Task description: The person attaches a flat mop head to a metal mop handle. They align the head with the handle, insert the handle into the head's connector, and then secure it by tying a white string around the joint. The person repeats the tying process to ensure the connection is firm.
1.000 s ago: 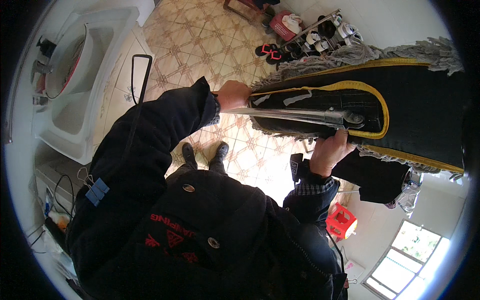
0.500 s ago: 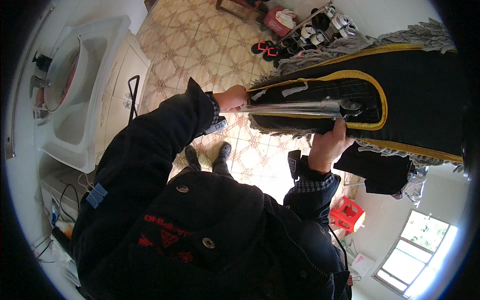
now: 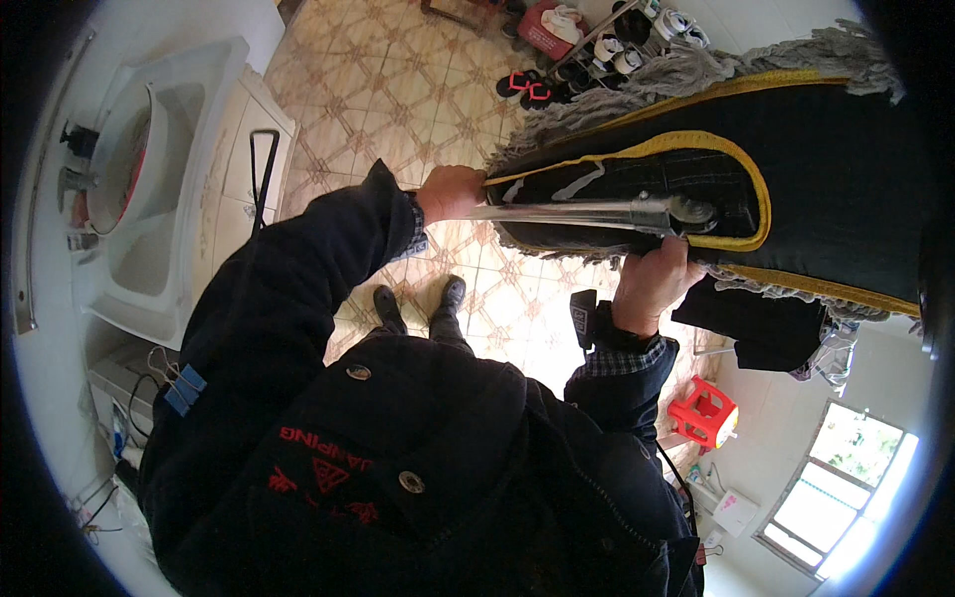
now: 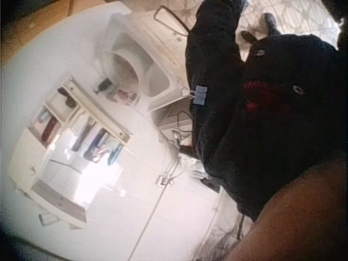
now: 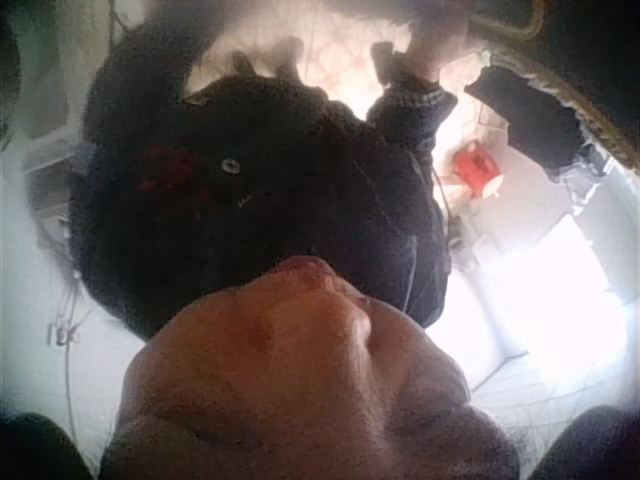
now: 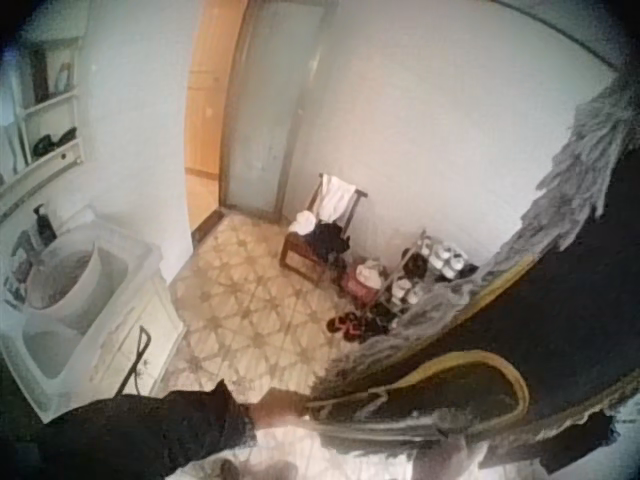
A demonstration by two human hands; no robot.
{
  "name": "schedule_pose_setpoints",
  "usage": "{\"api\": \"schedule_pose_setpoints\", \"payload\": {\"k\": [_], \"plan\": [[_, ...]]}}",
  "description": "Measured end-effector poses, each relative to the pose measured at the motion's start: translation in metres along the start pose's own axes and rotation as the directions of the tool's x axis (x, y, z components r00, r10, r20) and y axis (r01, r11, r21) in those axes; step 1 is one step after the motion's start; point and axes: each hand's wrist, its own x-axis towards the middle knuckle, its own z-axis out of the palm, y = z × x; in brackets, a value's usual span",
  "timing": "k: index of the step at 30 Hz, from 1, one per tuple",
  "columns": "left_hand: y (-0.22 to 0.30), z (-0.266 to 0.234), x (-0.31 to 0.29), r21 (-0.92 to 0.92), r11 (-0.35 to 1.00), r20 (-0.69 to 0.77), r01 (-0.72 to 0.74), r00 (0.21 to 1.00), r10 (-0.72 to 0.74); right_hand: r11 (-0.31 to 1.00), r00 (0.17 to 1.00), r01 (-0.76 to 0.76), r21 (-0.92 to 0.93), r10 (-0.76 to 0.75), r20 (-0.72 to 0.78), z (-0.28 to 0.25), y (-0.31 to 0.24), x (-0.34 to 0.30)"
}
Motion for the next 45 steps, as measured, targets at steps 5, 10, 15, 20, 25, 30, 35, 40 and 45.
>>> {"api": "schedule_pose_setpoints", "payload": {"k": [5, 10, 15, 20, 25, 30, 35, 40, 45], "plan": [[0.006, 0.012, 0.013, -0.174, 0.981, -0.038, 0.088, 0.995, -0.096, 0.600, 0.955, 0.285, -0.748, -0.242, 0.171, -0.012, 0.003, 0.007], [0.019, 0.015, 0.031, -0.462, 0.808, 0.084, 0.366, 0.925, -0.371, 0.778, 0.962, 0.273, -0.565, -0.211, 0.174, -0.014, 0.003, 0.010], [0.024, 0.011, 0.019, -0.244, 0.945, -0.099, 0.216, 0.964, -0.245, 0.949, 0.991, 0.121, -0.293, -0.131, -0.017, -0.008, 0.003, 0.007], [0.020, -0.009, 0.021, 0.019, 0.999, -0.001, 0.041, 0.999, -0.041, 0.398, 0.935, 0.319, -0.860, -0.280, 0.217, -0.027, 0.006, 0.003], [0.028, -0.004, 0.023, -0.023, 0.996, -0.003, 0.090, 0.996, -0.090, 0.709, 0.961, 0.241, -0.663, -0.268, 0.063, -0.041, 0.025, 0.006], [0.021, 0.035, 0.040, -0.298, 0.896, 0.048, 0.329, 0.943, -0.331, 0.883, 0.992, 0.020, -0.469, -0.076, -0.101, -0.032, 0.019, 0.001], [0.018, 0.057, 0.045, -0.402, 0.850, 0.077, 0.341, 0.937, -0.340, 0.995, 0.990, -0.074, 0.074, 0.082, -0.118, -0.015, -0.002, -0.001], [0.015, 0.041, 0.047, -0.293, 0.923, 0.116, 0.250, 0.967, -0.225, 0.993, 0.972, -0.111, -0.031, 0.102, -0.212, -0.012, -0.004, 0.000], [0.021, 0.017, 0.045, -0.064, 0.985, 0.188, 0.162, 0.971, -0.147, 0.996, 0.970, -0.084, 0.001, 0.082, -0.229, -0.017, 0.000, 0.001]]}}
